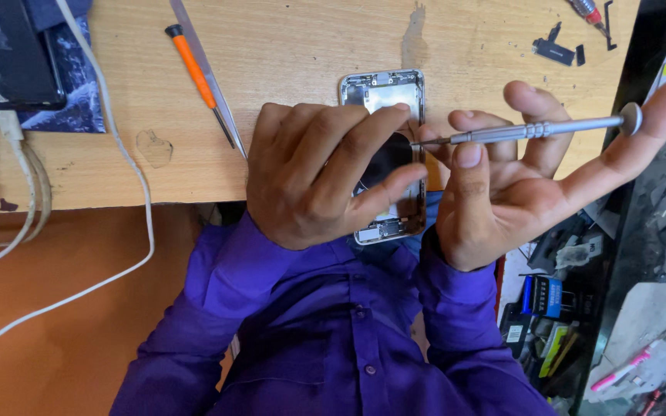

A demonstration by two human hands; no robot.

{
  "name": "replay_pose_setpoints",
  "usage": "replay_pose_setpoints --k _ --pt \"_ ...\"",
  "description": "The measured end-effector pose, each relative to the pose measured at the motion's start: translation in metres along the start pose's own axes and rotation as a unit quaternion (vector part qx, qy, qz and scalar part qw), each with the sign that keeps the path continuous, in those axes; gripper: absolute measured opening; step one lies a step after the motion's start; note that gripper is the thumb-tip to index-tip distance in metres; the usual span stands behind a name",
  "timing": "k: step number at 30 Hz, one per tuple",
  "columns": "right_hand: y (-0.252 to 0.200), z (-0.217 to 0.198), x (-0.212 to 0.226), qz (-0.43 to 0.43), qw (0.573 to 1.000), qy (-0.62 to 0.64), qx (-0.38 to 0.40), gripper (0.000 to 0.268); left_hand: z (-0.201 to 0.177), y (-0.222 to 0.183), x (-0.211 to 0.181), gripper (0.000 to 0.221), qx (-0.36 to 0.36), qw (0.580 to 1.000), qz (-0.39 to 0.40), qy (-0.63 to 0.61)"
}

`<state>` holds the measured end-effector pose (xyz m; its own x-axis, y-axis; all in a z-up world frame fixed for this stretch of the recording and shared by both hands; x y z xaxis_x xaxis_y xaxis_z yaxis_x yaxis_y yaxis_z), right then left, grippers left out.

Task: The person is repairing a disassembled smartphone. They use a screwdriver to tighten screws on the phone's internal frame and use their fingers to adjust and secure internal components and cables.

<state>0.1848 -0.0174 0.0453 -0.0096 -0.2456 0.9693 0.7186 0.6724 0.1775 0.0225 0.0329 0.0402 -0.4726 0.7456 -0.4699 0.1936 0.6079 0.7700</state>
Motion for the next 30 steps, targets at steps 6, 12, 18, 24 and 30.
replay_pose_setpoints --k 6,12,18,24,30 --pt "0.037 0.014 -0.015 -0.001 0.997 -0.002 0.079 0.116 -0.006 -0.015 0.009 0.053 -0.109 0.988 -0.069 -0.082" --pt "0.036 0.051 -0.034 0.101 0.977 -0.033 0.186 0.112 -0.003 -0.029 0.012 0.044 -0.138 0.984 -0.103 -0.037" --pt "0.034 0.053 -0.038 0.156 0.968 -0.020 0.196 0.110 -0.005 -0.043 0.019 0.042 -0.184 0.974 -0.089 -0.098" --pt "0.030 0.053 -0.042 0.223 0.962 0.016 0.159 0.111 -0.006 -0.040 0.017 0.040 -0.178 0.975 -0.094 -0.096" --pt "0.031 0.051 -0.040 0.039 0.963 -0.086 0.252 0.101 -0.009 -0.038 0.016 0.038 -0.164 0.976 -0.104 -0.097"
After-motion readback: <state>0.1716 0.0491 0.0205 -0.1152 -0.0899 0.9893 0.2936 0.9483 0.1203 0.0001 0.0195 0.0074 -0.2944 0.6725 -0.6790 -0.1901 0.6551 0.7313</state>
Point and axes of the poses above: each hand's wrist, its own y-axis towards the middle knuckle, its own z-axis out of the palm, x = y × z, the point moved 5 cm from there along y, towards the middle knuckle, and after that the axes turned 13 degrees about -x, right-handed, at the moved point
